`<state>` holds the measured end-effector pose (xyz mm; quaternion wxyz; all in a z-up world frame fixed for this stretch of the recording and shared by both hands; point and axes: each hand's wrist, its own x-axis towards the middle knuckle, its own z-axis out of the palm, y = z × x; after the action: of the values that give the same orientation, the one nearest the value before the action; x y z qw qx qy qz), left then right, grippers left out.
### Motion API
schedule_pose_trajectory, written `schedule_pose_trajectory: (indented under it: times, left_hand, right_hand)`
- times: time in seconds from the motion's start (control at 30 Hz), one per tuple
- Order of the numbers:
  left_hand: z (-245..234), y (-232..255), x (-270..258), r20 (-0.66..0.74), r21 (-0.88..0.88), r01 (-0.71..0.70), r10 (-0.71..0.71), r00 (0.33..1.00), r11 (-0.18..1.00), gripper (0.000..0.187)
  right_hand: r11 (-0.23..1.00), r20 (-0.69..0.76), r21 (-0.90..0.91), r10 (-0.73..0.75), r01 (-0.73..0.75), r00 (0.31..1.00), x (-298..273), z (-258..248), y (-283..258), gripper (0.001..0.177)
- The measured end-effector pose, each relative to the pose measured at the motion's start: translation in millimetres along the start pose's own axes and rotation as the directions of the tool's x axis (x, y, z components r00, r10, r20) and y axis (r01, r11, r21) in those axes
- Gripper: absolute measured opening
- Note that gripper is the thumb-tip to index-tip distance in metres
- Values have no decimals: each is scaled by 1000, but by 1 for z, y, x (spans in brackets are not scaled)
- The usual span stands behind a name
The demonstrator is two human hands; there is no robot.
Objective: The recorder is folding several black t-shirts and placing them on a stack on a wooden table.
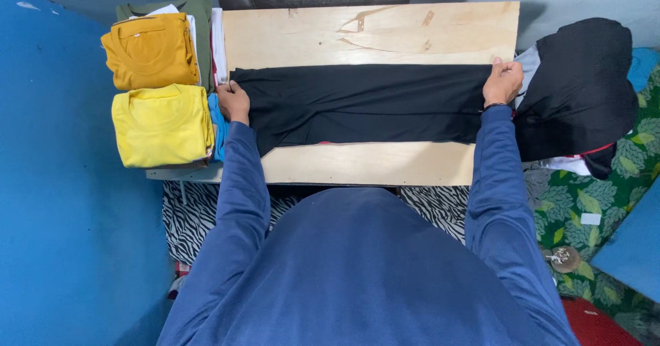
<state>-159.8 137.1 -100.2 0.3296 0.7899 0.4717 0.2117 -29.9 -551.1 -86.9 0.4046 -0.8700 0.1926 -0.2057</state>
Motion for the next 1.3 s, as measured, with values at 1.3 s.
schedule_pose_trajectory:
  times: [1.3]
  left_hand:
    - [-90, -76, -65, 603, -331, 117, 115, 789, 937, 39]
  right_hand:
    - [256, 471, 471, -882, 844, 5, -347, 107, -308, 61]
